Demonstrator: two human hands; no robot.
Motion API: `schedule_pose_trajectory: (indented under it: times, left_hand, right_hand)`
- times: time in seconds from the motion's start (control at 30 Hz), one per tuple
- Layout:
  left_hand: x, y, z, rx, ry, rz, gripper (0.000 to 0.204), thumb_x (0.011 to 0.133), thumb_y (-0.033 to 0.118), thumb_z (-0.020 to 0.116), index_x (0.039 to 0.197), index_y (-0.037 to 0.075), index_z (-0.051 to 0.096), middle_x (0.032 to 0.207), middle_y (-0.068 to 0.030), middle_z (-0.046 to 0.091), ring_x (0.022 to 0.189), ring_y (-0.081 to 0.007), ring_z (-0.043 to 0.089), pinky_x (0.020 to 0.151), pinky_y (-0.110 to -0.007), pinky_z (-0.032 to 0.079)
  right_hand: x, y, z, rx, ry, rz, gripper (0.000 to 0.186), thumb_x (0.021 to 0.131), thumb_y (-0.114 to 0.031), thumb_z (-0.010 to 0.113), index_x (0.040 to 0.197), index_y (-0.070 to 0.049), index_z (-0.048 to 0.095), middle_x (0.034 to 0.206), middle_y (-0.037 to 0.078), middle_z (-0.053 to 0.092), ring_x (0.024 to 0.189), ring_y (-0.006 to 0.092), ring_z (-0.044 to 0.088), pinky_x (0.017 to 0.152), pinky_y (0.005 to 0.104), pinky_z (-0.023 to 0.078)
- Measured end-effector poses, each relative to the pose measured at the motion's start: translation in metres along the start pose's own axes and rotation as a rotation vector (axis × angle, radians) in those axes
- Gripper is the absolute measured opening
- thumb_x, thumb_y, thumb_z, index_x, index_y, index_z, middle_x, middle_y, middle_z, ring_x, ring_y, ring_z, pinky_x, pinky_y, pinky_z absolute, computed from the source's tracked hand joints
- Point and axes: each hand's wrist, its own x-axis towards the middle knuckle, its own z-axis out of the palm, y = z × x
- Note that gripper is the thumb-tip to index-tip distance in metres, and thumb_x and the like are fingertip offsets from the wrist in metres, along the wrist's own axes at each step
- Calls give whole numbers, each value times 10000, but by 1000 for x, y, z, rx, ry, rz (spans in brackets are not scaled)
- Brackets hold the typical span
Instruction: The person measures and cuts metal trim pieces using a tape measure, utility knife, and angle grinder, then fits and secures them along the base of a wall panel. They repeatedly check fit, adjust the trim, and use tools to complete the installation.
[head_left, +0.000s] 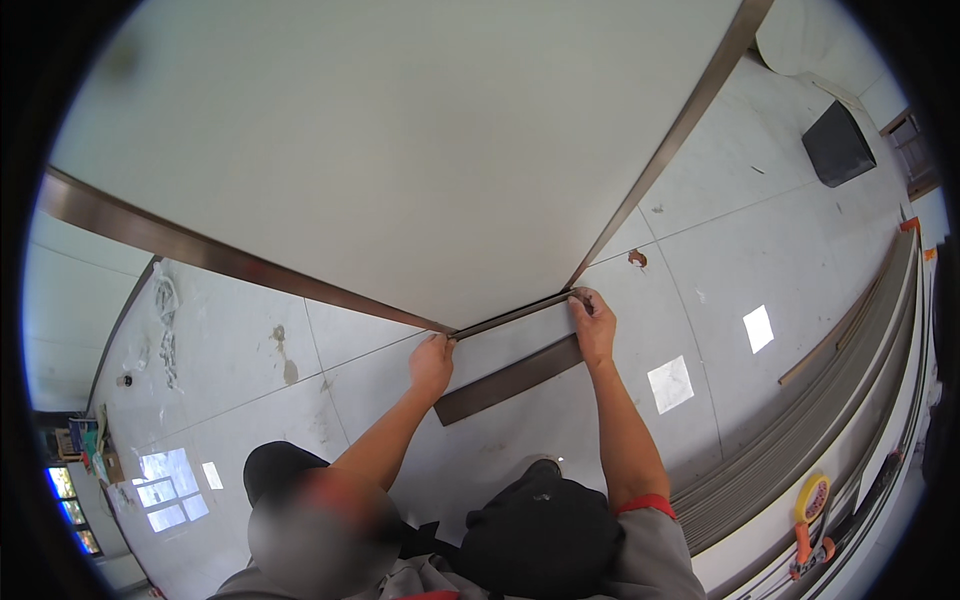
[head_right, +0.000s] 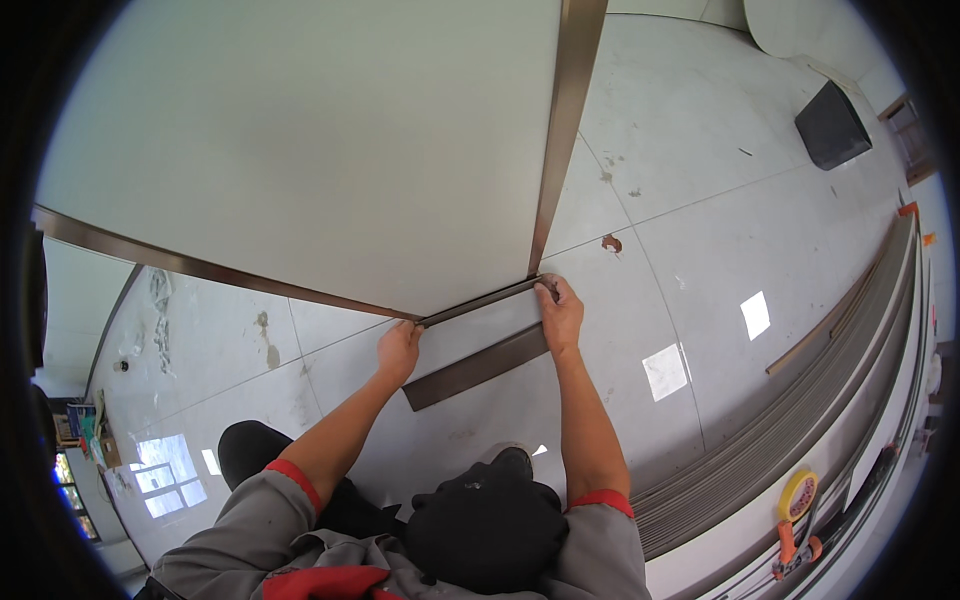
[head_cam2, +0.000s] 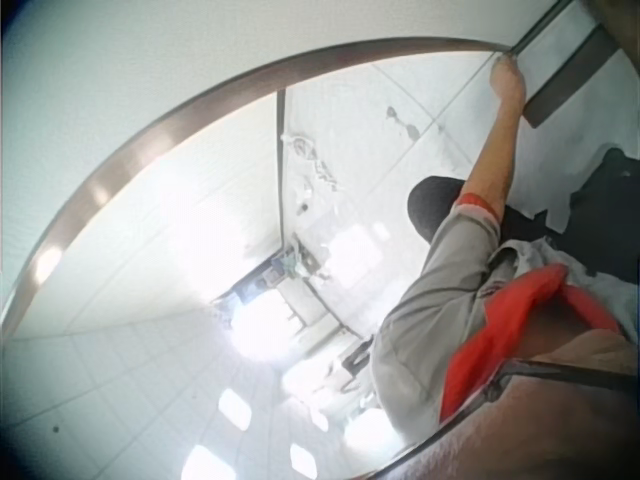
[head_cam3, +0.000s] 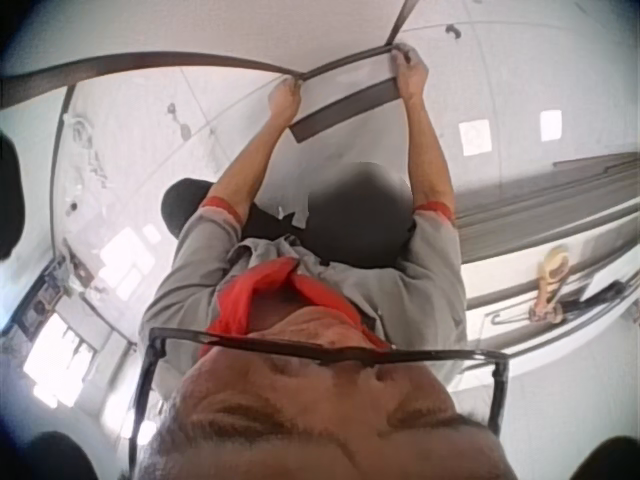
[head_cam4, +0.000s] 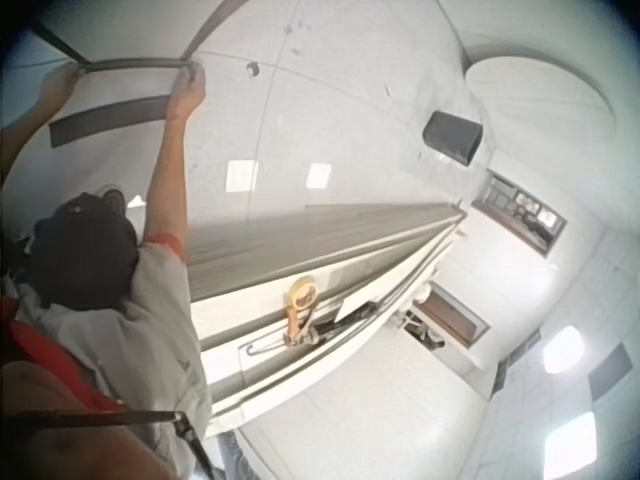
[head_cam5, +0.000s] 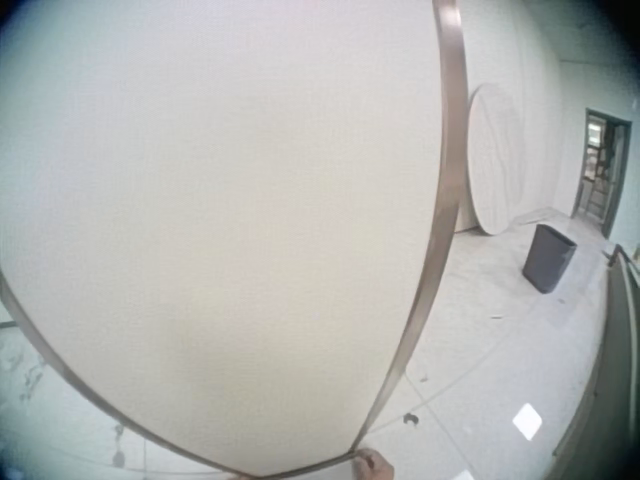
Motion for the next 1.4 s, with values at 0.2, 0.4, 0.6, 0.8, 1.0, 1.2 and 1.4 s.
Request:
schedule_pose_trajectory:
  times: [0.2,0.4,0.6,0.8,1.0,1.2,1.4]
  left_hand:
    - [0,2,-3,7,-31,-10,272,1009,258,579,889,18,620,910,-187,663,905,-418,641,773,-530,502]
    - [1,-1,-4,12,-35,-16,276,1012,261,577,893,16,627,924,-187,672,906,-418,644,780,-528,506]
    - [2,2,-3,-2,-22,0,276,1013,261,578,903,15,634,922,-185,676,903,-417,645,781,-528,507]
    - [1,2,-2,-11,-27,-2,274,1009,263,583,905,15,635,924,-188,676,900,-420,645,782,-529,507]
    - [1,-3,-2,23,-15,-15,258,1001,254,590,906,18,635,913,-190,665,893,-421,644,783,-528,510]
    - [0,6,-7,-24,-21,-25,253,1005,244,578,913,17,642,917,-179,668,901,-410,650,792,-526,512]
    - [1,2,-4,8,-29,-42,249,1004,247,579,936,19,653,930,-181,670,917,-407,649,792,-524,511]
  right_hand:
    - [-2,-7,3,-12,14,56,193,938,-112,729,1079,17,703,906,47,725,849,97,643,817,255,520]
    - [-1,-7,8,90,3,118,187,954,-132,711,1048,29,696,857,36,702,780,92,625,750,254,524]
    - [0,-8,6,140,6,138,176,972,-133,685,1050,25,691,867,40,712,764,96,637,727,257,540]
    - [-2,-6,6,183,18,159,188,969,-147,696,1061,16,679,864,49,710,744,97,643,686,258,546]
    - [-4,-9,12,150,31,193,189,973,-187,713,1004,-11,652,817,40,684,722,88,667,615,250,543]
    - [-1,-1,8,169,-4,207,163,1000,-176,679,1013,-17,647,844,40,685,716,100,682,619,239,560]
    - [-1,-5,10,180,-18,177,158,997,-157,677,997,-1,653,839,37,677,703,92,666,610,241,550]
